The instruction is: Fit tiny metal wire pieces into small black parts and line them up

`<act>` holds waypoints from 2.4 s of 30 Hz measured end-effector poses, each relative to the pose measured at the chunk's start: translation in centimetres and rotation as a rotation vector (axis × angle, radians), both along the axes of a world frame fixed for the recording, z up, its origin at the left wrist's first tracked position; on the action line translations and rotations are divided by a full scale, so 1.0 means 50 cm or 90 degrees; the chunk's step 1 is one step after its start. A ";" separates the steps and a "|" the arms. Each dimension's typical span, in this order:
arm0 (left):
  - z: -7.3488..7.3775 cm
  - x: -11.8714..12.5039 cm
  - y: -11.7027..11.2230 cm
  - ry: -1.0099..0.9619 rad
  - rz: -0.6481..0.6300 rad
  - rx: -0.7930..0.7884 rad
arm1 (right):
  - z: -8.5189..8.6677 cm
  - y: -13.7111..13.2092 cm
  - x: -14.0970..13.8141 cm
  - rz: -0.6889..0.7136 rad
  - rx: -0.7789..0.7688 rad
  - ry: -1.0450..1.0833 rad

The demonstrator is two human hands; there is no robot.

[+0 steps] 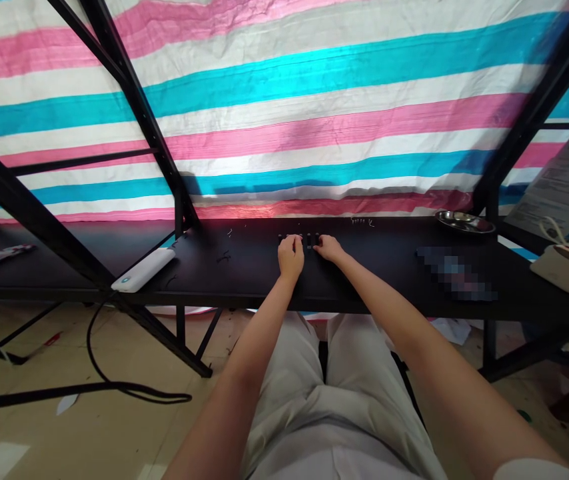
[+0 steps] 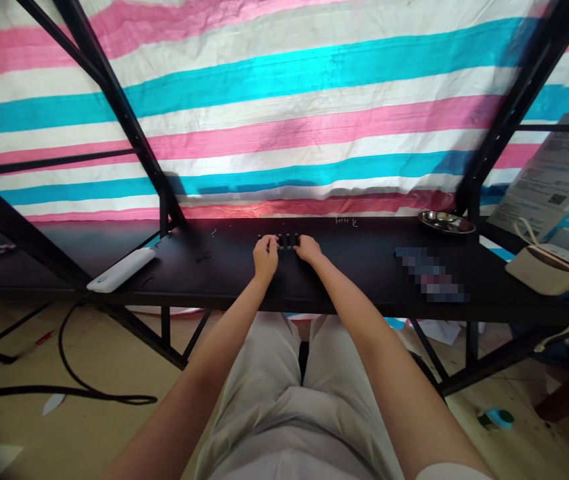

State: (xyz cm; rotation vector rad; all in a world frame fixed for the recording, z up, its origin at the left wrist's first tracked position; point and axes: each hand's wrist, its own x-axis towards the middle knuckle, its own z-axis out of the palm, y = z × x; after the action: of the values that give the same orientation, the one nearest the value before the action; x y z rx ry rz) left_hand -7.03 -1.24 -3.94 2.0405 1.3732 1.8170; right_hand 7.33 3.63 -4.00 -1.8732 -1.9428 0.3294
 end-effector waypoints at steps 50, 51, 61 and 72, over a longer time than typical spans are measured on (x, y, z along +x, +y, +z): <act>-0.014 0.047 -0.018 0.545 -0.348 -0.279 | -0.047 -0.198 0.146 -0.023 -0.023 -0.165; -0.014 0.046 -0.018 0.545 -0.348 -0.277 | -0.048 -0.197 0.146 -0.023 -0.022 -0.166; -0.009 0.046 -0.022 0.552 -0.347 -0.278 | -0.045 -0.199 0.143 -0.025 -0.028 -0.165; -0.008 0.027 -0.020 0.155 -0.149 -0.098 | -0.024 -0.184 0.137 0.005 0.075 -0.107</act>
State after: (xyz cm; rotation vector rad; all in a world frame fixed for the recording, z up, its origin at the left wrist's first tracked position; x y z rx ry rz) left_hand -5.70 -2.22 -4.33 2.2847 1.2182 1.3648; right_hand 14.17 -5.58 -5.23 -1.8691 -2.0303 0.0601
